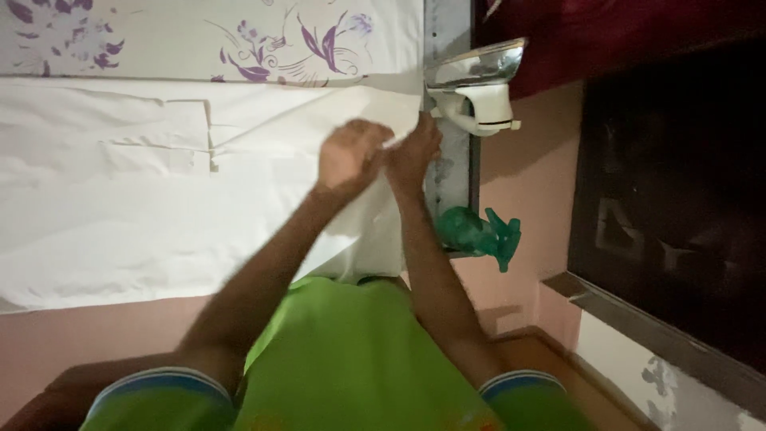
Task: Ironing and folding a white long-sleeved shirt on an ironing board.
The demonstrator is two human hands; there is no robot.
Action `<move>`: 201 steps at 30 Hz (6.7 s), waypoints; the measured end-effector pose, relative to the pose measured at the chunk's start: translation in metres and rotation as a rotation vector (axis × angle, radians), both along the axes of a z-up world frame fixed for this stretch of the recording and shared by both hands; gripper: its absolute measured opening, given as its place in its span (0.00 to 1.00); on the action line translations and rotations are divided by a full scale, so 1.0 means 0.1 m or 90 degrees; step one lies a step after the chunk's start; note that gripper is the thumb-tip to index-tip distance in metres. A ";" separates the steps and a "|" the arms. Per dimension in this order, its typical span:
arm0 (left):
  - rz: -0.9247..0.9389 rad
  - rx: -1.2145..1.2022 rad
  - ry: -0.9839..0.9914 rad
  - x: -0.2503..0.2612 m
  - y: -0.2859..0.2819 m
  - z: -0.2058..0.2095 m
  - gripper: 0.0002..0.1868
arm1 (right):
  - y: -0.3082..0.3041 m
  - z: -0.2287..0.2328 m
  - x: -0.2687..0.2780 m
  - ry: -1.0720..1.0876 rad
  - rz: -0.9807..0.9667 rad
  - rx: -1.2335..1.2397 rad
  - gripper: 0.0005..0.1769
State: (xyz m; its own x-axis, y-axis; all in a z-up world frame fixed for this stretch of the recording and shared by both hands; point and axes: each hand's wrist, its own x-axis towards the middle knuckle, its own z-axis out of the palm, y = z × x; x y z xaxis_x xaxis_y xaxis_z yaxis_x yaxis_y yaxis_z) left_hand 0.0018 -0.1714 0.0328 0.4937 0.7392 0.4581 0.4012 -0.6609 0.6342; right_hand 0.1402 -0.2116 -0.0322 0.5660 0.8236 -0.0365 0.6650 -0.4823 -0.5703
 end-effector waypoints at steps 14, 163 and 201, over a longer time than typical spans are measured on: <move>0.058 -0.049 -0.054 0.12 -0.53 -0.28 0.13 | -0.30 -0.27 0.19 0.600 -0.252 0.200 0.16; -0.096 0.106 0.351 -0.14 -0.49 -0.55 0.09 | -0.55 0.00 0.24 0.239 -0.127 0.069 0.14; -0.006 -0.057 0.093 0.04 -0.54 -0.53 0.12 | -0.34 0.23 0.20 0.542 -0.290 0.001 0.17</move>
State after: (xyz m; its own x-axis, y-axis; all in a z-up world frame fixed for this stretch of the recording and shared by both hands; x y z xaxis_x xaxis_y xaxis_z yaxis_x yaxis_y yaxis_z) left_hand 0.0056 -0.2250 -0.0206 0.5578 0.7685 0.3135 0.4878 -0.6091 0.6253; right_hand 0.1602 -0.2461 -0.0089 0.6164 0.5315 -0.5809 -0.2223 -0.5902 -0.7760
